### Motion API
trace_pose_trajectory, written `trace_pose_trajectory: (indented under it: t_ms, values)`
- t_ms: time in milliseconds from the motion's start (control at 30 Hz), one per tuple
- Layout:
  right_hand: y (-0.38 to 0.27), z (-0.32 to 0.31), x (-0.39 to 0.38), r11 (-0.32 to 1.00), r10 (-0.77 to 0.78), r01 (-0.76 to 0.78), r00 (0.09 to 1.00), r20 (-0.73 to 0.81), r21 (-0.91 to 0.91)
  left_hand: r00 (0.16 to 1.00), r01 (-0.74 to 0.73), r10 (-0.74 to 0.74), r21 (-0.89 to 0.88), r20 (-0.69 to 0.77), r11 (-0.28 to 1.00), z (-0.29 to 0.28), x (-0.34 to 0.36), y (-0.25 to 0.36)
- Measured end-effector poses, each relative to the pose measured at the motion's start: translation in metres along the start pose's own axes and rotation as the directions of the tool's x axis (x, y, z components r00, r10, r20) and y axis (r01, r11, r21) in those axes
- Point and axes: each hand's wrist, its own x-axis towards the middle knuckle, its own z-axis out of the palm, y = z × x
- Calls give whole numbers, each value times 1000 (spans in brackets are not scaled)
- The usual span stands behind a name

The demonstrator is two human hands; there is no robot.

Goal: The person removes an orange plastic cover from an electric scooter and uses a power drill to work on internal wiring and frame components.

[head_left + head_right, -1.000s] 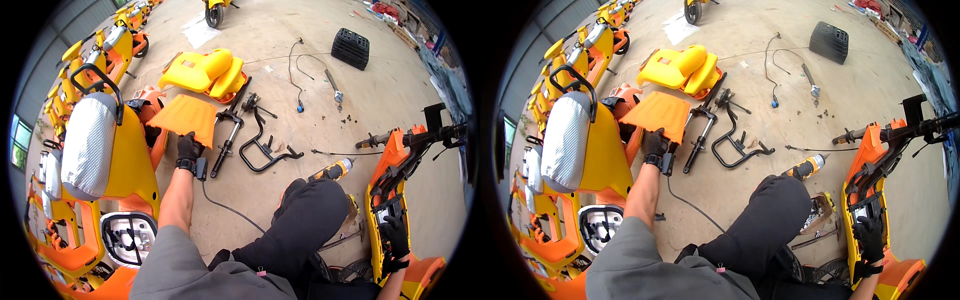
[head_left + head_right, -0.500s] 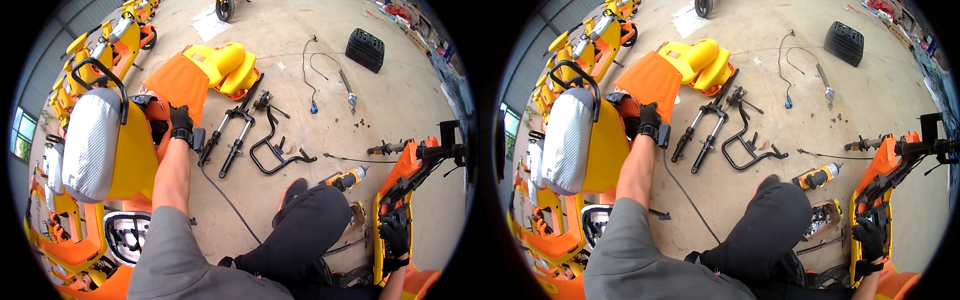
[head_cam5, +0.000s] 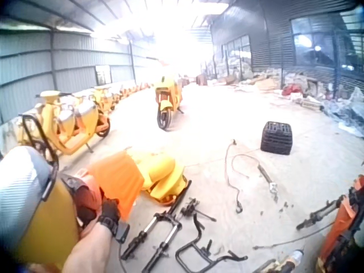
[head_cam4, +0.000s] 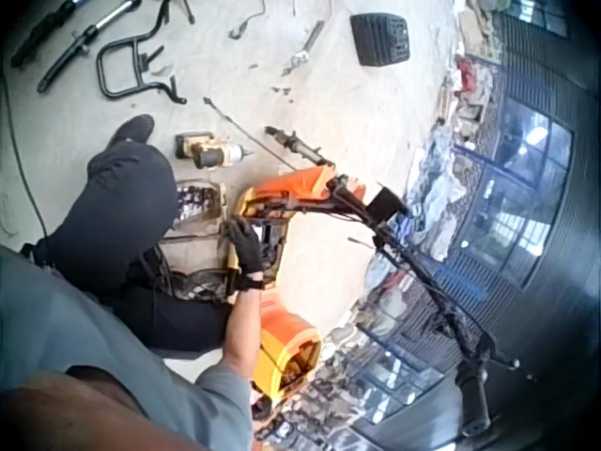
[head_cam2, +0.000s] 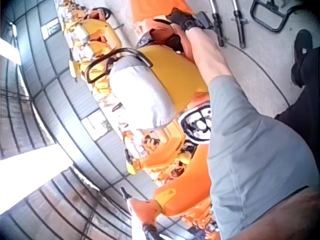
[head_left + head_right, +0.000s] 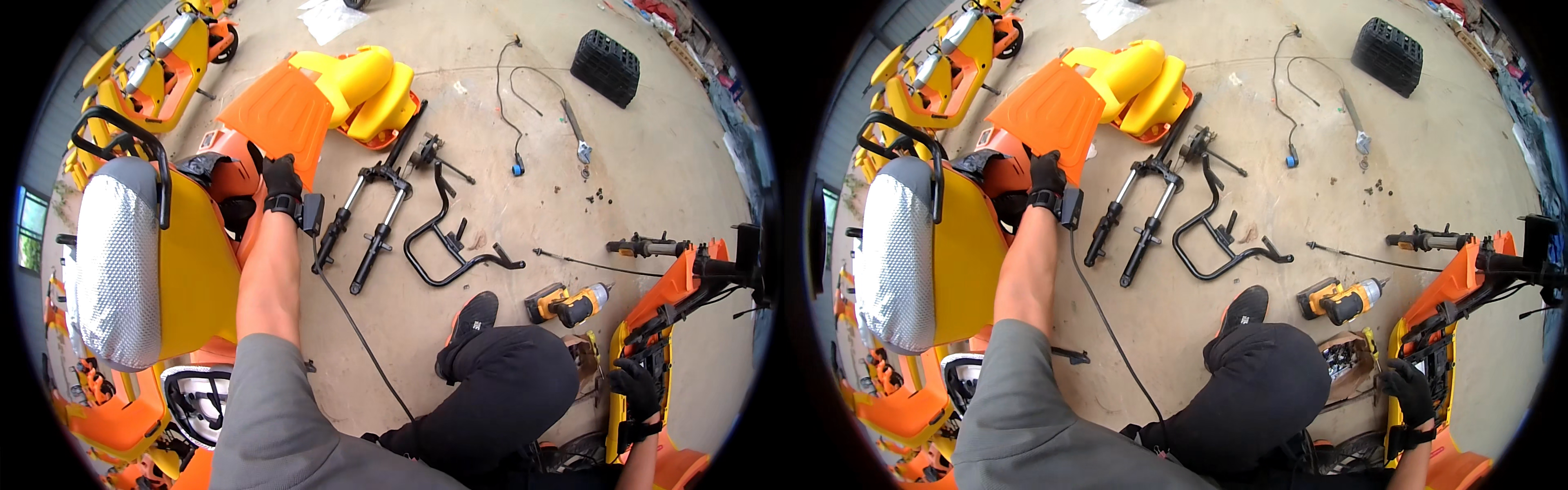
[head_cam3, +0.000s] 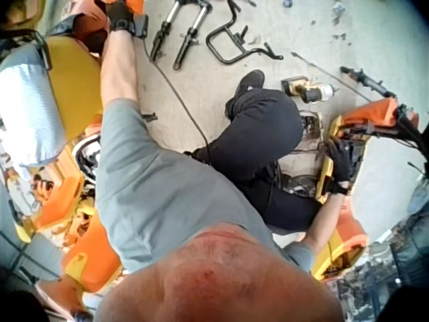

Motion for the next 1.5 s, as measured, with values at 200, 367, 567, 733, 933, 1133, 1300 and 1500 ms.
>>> trace_pose_trajectory:
  t_ms: [200, 367, 567, 733, 933, 1133, 1300, 1500]
  values:
    - [-3, 8, 20, 1000, 17, -17, 1000, 4, -5, 952, -228, 162, 249, 261, 941, -37, -20, 3]
    - [-1, 13, 28, 994, 48, -50, 999, 21, 102, 899, -248, 81, 346, 431, 905, -81, -39, -25]
    - [4, 11, 31, 992, 50, -51, 999, 16, 113, 904, -335, 205, 321, 376, 886, -84, -51, -61]
    - [14, 15, 32, 991, 81, -82, 997, 15, 103, 959, 6, -164, 559, 232, 829, -80, -46, -80]
    - [13, 11, 21, 989, 106, -103, 994, -20, 109, 977, -62, -79, 621, 196, 782, -24, -42, -43]
    - [4, 18, 34, 990, 115, -115, 993, 3, 87, 978, -198, 168, 810, 124, 553, -17, -23, -92]
    - [1, 16, 40, 987, 145, -144, 989, -16, 66, 908, 414, -418, -162, 14, 896, 16, -24, -67]
    - [1, 18, 55, 979, 170, -169, 985, -3, 115, 960, 271, -273, 39, 65, 962, 29, -27, -101]
